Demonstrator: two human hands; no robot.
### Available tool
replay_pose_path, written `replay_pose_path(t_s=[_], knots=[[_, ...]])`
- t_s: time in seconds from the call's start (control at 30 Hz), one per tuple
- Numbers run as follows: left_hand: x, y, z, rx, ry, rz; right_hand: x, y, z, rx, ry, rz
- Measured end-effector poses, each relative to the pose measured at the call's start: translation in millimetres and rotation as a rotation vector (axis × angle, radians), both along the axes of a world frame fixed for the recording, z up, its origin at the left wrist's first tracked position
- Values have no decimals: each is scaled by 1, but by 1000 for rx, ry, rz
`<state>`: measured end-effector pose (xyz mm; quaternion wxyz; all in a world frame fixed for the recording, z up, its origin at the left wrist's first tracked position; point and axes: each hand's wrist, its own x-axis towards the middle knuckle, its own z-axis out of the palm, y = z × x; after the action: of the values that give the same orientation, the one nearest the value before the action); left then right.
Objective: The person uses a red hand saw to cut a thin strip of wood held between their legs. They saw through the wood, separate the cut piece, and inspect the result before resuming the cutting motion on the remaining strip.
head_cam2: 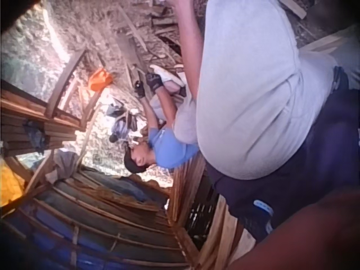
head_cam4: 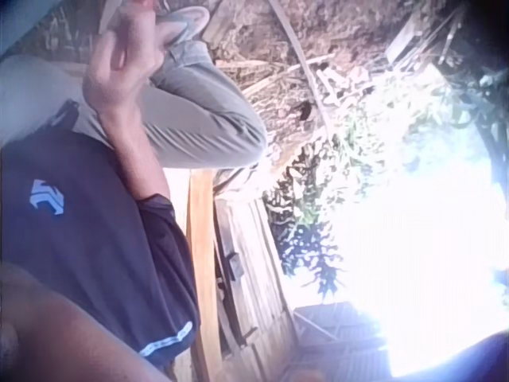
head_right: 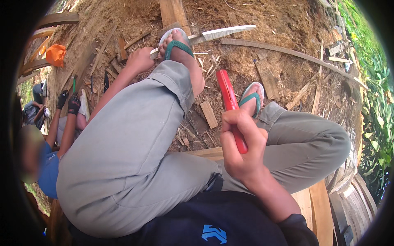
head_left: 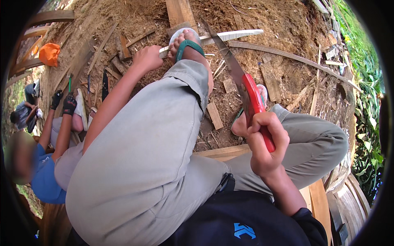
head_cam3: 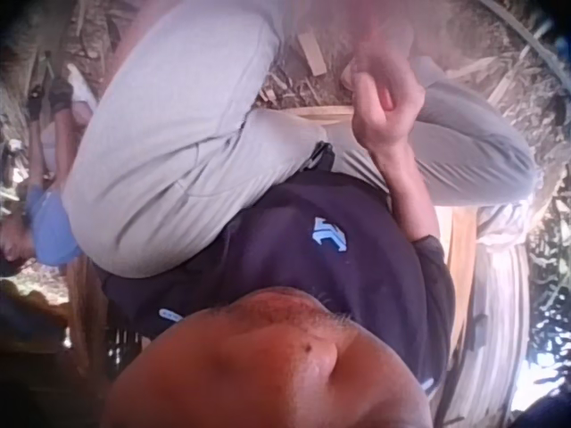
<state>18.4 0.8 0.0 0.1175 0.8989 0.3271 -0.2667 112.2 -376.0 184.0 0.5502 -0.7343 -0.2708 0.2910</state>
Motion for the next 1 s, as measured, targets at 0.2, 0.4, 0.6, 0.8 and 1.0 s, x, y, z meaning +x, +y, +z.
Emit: replay_pose_path(t_s=[0.2, 0.4, 0.6, 0.8, 1.0], knots=[[-7, -1, 1, 24, -49, 7, -13, -91, 72, -10, 111, -136], [-1, -5, -5, -4, -139, 40, 13, -124, 93, 277, -387, -325], [-11, -1, 17, 257, -220, -36, 38, -125, 120, 294, -738, -250], [-16, -4, 122, 318, -258, -67, 55, -125, 137, 307, -854, -117], [-71, 43, 216, 401, -308, 109, 56, -82, 142, 325, -682, -116]])
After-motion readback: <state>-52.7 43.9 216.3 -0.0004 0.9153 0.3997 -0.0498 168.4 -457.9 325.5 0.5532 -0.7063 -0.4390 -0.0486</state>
